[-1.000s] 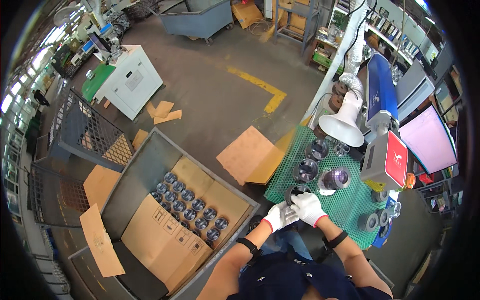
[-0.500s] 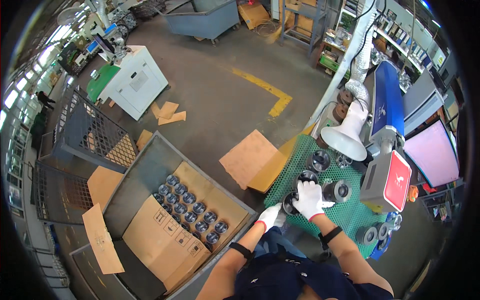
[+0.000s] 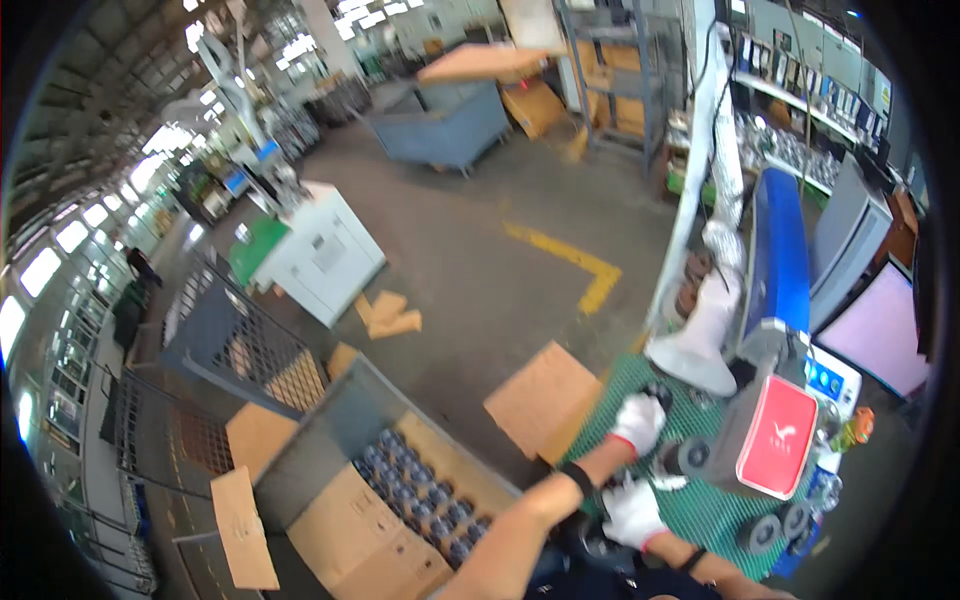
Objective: Transferring and organizing metal industrial parts from a workstation into a large storage bin.
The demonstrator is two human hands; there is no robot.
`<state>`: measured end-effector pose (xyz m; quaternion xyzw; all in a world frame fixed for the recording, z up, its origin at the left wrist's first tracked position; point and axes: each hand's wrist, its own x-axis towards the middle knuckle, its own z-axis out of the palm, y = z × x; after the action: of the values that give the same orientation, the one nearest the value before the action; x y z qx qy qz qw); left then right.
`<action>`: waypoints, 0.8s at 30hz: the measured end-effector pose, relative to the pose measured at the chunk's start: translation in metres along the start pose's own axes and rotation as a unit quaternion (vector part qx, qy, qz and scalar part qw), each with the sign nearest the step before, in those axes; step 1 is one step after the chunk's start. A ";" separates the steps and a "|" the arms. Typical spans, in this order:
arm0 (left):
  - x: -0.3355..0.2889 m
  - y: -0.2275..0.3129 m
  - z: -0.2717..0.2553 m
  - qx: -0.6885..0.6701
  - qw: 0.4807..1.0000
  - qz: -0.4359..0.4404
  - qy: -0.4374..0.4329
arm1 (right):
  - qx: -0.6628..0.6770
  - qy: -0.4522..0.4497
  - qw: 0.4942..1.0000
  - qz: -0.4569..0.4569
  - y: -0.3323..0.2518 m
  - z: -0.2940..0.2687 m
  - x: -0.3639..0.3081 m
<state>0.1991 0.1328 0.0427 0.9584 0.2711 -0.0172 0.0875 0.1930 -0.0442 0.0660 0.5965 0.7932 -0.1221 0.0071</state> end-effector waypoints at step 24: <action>-0.711 -0.030 0.091 -0.392 0.615 -0.677 0.100 | -0.083 -0.075 0.966 -0.235 -0.200 0.010 0.059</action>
<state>-0.4214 -0.2259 0.0051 0.3732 0.8310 0.1325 0.3907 -0.0150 -0.0420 0.0845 0.3801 0.9156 -0.0984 0.0869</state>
